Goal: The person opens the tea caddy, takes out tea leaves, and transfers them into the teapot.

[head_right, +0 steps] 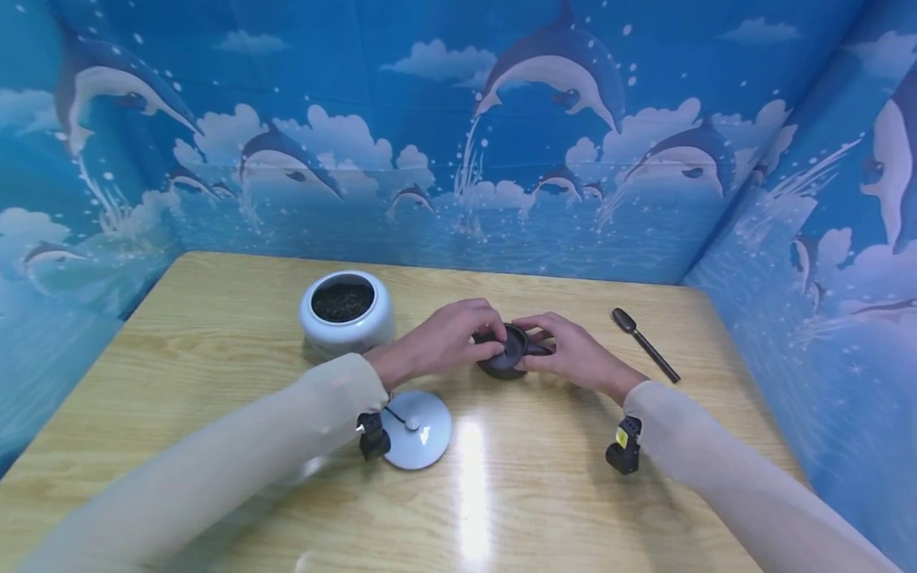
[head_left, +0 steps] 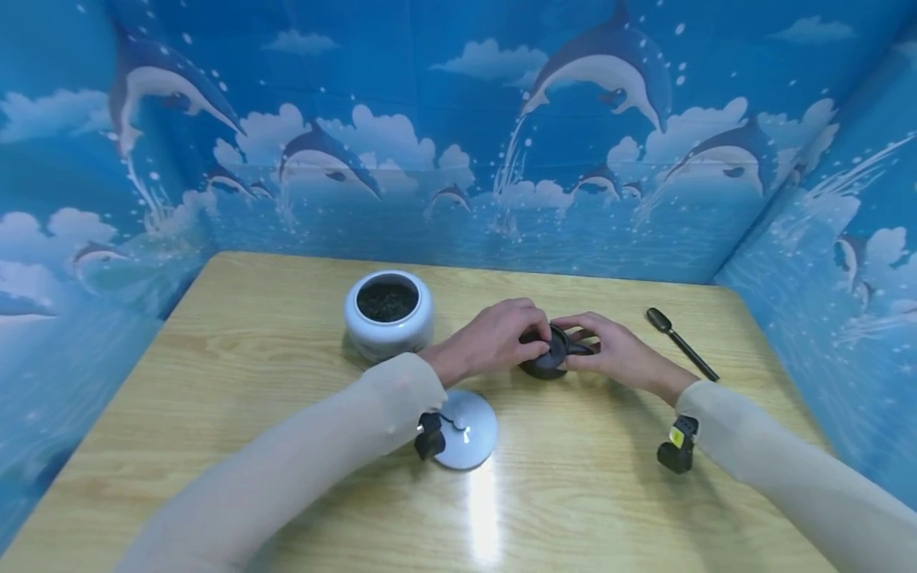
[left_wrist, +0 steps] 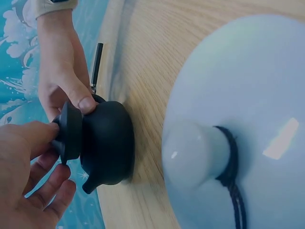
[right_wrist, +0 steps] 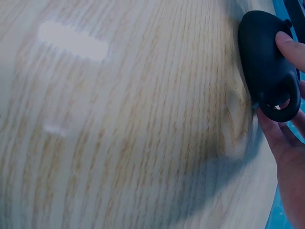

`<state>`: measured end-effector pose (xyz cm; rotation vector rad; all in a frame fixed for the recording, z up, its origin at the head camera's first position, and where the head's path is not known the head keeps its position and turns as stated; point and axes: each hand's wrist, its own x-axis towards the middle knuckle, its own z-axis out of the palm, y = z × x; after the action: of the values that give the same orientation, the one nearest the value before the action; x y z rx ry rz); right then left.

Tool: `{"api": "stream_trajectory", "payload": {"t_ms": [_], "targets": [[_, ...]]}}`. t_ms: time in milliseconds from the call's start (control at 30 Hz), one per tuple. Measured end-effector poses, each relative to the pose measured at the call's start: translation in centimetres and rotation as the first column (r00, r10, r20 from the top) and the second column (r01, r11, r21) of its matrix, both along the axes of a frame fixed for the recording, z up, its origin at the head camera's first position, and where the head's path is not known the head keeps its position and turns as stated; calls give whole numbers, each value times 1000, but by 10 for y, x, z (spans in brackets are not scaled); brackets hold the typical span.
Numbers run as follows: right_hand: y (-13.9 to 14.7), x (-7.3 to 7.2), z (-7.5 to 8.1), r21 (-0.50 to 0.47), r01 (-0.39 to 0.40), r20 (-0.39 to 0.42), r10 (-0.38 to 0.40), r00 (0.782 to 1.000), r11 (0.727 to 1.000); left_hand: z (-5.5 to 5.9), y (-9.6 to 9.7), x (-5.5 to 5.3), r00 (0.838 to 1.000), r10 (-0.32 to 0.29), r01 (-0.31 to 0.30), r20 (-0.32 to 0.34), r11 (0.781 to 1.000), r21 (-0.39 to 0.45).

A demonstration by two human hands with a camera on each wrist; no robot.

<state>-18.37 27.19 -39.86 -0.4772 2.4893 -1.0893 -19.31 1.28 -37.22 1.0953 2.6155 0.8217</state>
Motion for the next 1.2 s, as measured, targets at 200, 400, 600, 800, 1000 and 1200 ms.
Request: {"api": "stream_trajectory", "payload": {"t_ms": [200,400,600,800,1000,1200], "targets": [[-3,0,2,15,7,5,-7,1000,1000,-5,5,-5,999,43,-43,-15,999,-2],[-4,0,2,17,14,6,-15,1000,1000,-7,12,-7,996,89,-89,-25,996,-11],[-4,-1,-1,15,25,8,-25,1000,1000,-10,15,-9,995,101,-101,-23,995,-1],[-4,-2,-1,14,13,5,-13,1000,1000,-14,16,-10,995,99,-99,-23,995,-8],[-3,-1,-1,12,4,0,-4,1000,1000,-19,17,-9,994,106,-106,-31,994,1],[-1,1,-1,16,13,8,-13,1000,1000,-20,19,-7,993,108,-108,-38,994,-4]]}}
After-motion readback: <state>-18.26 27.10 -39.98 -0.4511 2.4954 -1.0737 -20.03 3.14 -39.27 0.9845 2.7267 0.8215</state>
